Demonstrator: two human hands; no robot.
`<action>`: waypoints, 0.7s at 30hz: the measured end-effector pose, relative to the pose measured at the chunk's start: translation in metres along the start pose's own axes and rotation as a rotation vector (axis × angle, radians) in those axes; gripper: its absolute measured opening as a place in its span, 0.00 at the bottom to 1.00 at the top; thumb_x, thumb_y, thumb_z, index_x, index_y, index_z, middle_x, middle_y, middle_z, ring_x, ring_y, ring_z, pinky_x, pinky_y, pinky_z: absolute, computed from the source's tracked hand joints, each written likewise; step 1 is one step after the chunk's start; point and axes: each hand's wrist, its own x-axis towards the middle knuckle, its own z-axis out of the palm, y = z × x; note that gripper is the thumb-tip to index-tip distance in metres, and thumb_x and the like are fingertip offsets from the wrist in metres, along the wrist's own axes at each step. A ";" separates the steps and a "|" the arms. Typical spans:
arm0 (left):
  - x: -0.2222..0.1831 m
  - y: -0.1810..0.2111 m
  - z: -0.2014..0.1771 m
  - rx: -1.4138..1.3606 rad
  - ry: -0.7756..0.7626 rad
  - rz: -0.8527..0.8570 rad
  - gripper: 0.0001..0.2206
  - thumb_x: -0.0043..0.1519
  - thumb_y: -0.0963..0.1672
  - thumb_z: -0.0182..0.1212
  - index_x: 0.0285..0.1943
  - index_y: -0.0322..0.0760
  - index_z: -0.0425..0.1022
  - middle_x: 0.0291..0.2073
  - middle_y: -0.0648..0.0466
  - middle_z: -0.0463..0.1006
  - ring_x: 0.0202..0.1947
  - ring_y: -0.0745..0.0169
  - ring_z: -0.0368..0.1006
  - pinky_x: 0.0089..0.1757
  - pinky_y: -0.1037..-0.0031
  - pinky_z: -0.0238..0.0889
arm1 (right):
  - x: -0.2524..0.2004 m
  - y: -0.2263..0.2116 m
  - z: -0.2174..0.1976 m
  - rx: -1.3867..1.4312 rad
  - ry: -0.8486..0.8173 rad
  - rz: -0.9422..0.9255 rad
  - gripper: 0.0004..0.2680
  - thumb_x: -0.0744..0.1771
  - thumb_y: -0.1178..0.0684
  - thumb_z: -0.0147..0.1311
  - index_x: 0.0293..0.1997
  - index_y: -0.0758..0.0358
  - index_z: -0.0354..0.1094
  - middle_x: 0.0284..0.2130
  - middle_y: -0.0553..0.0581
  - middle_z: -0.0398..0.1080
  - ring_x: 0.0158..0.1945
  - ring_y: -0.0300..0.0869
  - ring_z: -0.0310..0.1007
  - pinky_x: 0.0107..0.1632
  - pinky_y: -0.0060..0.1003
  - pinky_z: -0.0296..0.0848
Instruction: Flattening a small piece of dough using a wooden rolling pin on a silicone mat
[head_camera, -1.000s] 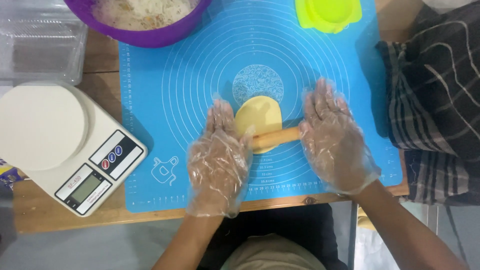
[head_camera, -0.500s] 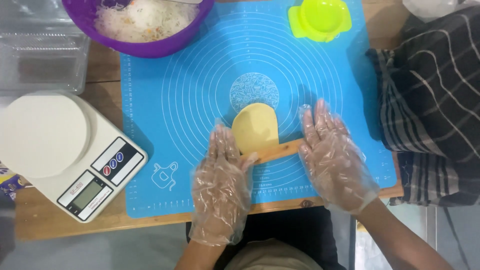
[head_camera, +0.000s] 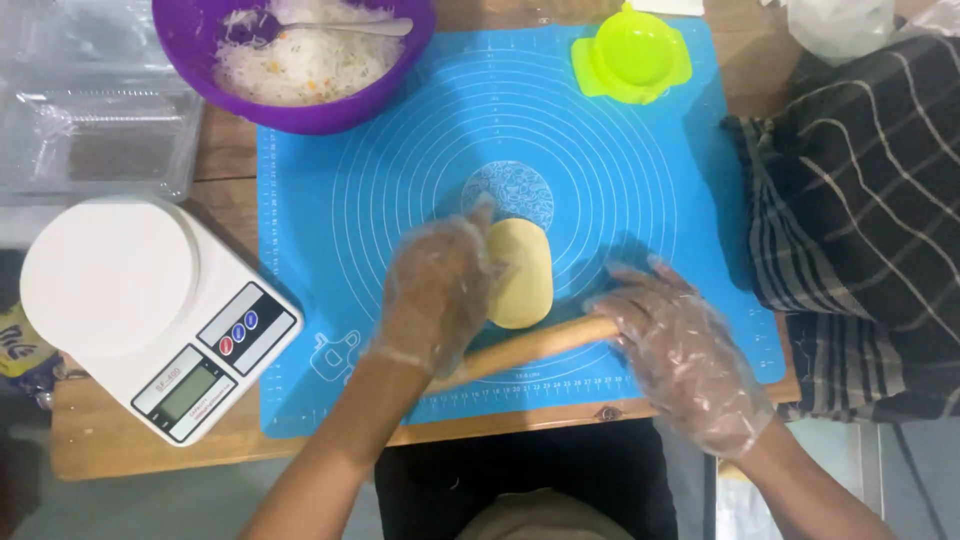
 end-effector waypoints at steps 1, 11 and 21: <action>0.016 -0.008 0.013 0.089 0.016 0.078 0.30 0.66 0.53 0.52 0.76 0.41 0.56 0.52 0.47 0.78 0.53 0.46 0.73 0.53 0.56 0.65 | 0.004 -0.004 -0.011 0.019 -0.036 0.060 0.11 0.68 0.48 0.51 0.57 0.48 0.66 0.53 0.47 0.74 0.67 0.44 0.65 0.75 0.51 0.52; 0.011 0.040 -0.042 -0.092 -0.263 0.084 0.04 0.68 0.39 0.54 0.48 0.38 0.73 0.37 0.52 0.76 0.37 0.65 0.77 0.39 0.79 0.76 | -0.011 -0.002 -0.062 0.564 0.125 0.608 0.18 0.63 0.67 0.58 0.60 0.66 0.66 0.47 0.60 0.74 0.46 0.42 0.78 0.45 0.32 0.83; -0.041 0.019 -0.056 -0.524 -0.293 -0.252 0.13 0.68 0.49 0.53 0.50 0.37 0.75 0.39 0.50 0.82 0.36 0.60 0.81 0.38 0.79 0.80 | 0.016 0.007 -0.042 0.703 0.186 0.362 0.16 0.66 0.66 0.55 0.60 0.65 0.65 0.51 0.62 0.73 0.52 0.44 0.78 0.53 0.33 0.84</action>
